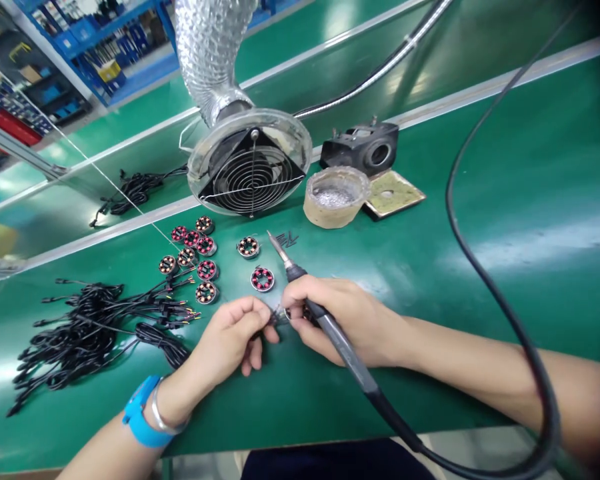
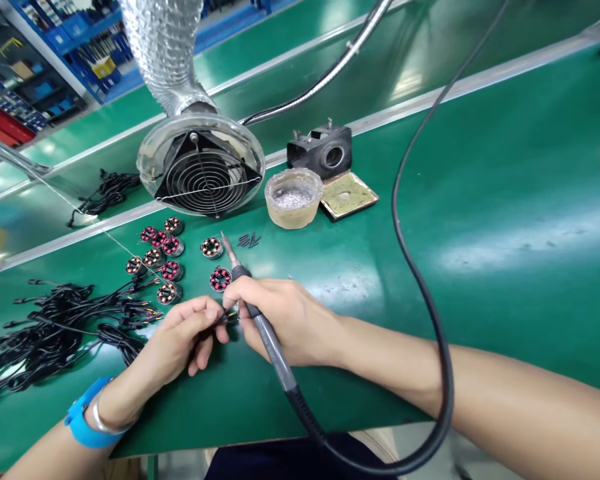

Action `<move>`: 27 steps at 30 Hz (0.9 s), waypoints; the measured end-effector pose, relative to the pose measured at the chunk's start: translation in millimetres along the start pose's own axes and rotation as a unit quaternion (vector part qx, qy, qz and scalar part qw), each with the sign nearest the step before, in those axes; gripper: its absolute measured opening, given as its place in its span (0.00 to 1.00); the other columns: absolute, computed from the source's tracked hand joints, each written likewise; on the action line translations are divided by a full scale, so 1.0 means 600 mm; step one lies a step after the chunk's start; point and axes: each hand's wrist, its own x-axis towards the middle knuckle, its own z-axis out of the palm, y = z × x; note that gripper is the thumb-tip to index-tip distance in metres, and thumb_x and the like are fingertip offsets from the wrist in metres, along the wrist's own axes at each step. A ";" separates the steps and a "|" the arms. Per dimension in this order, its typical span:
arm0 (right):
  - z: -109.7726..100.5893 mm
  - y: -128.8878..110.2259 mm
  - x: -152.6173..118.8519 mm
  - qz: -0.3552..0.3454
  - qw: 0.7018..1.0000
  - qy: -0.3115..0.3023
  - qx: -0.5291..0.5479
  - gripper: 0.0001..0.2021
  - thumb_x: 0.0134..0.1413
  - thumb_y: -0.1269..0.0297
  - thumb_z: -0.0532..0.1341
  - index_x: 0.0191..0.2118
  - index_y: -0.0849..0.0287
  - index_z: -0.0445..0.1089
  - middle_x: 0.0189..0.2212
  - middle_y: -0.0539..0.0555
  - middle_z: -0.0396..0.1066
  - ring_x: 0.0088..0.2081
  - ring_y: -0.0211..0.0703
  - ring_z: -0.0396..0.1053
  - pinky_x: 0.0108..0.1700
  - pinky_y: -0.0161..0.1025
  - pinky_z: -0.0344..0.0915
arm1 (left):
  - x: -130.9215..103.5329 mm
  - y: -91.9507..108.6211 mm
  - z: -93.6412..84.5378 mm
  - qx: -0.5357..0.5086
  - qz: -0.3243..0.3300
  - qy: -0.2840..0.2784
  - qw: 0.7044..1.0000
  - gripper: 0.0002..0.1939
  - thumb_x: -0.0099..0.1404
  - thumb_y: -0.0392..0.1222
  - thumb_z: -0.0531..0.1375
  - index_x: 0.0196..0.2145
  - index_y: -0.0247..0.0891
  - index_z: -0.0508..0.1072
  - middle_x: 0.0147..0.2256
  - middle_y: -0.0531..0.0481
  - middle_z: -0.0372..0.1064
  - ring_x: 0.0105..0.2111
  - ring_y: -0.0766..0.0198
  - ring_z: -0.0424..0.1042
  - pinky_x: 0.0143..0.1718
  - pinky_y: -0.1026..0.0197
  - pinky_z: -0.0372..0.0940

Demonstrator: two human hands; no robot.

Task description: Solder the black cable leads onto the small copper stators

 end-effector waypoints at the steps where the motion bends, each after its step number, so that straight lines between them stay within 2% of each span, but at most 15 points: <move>1: -0.002 0.000 -0.001 0.007 1.000 -0.005 0.006 0.14 0.49 0.79 0.55 0.41 0.56 0.60 0.27 0.45 0.67 0.26 0.32 0.64 0.30 0.29 0.62 | -0.001 0.001 -0.003 0.014 -0.006 0.002 1.000 0.14 0.58 0.51 0.59 0.28 0.36 0.67 0.26 0.53 0.70 0.12 0.75 0.60 0.09 0.71 0.51; 4: -0.007 -0.002 -0.004 0.014 1.000 -0.012 0.013 0.14 0.49 0.79 0.56 0.41 0.56 0.59 0.27 0.45 0.67 0.25 0.32 0.64 0.30 0.29 0.62 | -0.005 0.003 -0.009 0.084 -0.025 0.002 0.996 0.12 0.56 0.47 0.61 0.29 0.34 0.71 0.23 0.54 0.68 0.13 0.74 0.60 0.10 0.71 0.54; 6: -0.008 -0.003 -0.006 0.011 1.000 -0.013 0.016 0.13 0.50 0.78 0.56 0.41 0.56 0.60 0.27 0.45 0.67 0.26 0.31 0.64 0.31 0.29 0.62 | -0.006 0.003 -0.009 0.120 -0.030 0.010 0.992 0.12 0.57 0.47 0.61 0.30 0.33 0.73 0.21 0.56 0.65 0.13 0.75 0.57 0.11 0.71 0.51; 9: -0.008 -0.003 -0.009 0.006 0.999 -0.023 0.022 0.13 0.52 0.78 0.57 0.42 0.56 0.60 0.27 0.45 0.68 0.26 0.31 0.64 0.31 0.29 0.62 | -0.007 0.001 -0.006 0.136 -0.005 0.014 0.991 0.13 0.59 0.47 0.60 0.30 0.32 0.75 0.19 0.58 0.60 0.14 0.77 0.51 0.14 0.71 0.46; 11: -0.008 -0.003 -0.011 0.000 0.999 -0.030 0.024 0.14 0.52 0.78 0.57 0.43 0.56 0.61 0.27 0.45 0.68 0.26 0.31 0.65 0.31 0.29 0.63 | -0.007 0.001 -0.004 0.129 0.024 0.007 0.991 0.13 0.60 0.46 0.60 0.29 0.32 0.75 0.19 0.58 0.59 0.17 0.76 0.50 0.17 0.70 0.46; 20: 0.000 -0.003 -0.013 -0.018 1.000 -0.010 -0.015 0.16 0.53 0.77 0.59 0.47 0.57 0.63 0.35 0.49 0.72 0.33 0.36 0.69 0.36 0.32 0.66 | -0.007 -0.004 0.003 0.172 0.097 0.020 0.980 0.12 0.63 0.44 0.59 0.32 0.33 0.77 0.26 0.53 0.69 0.26 0.70 0.62 0.29 0.67 0.59; 24: 0.006 -0.007 -0.012 -0.020 1.000 -0.011 0.002 0.13 0.56 0.78 0.56 0.45 0.56 0.63 0.34 0.49 0.72 0.32 0.35 0.69 0.35 0.31 0.66 | -0.013 -0.009 0.007 0.194 0.126 0.047 0.972 0.10 0.63 0.43 0.59 0.31 0.33 0.77 0.24 0.53 0.69 0.26 0.69 0.63 0.29 0.66 0.59; 27: 0.012 -0.015 -0.016 0.007 1.000 -0.006 -0.025 0.13 0.55 0.78 0.54 0.43 0.56 0.62 0.30 0.49 0.70 0.30 0.36 0.67 0.33 0.32 0.65 | -0.035 -0.012 0.018 0.135 0.108 0.024 0.985 0.11 0.63 0.43 0.59 0.38 0.33 0.77 0.25 0.52 0.69 0.24 0.68 0.65 0.26 0.66 0.62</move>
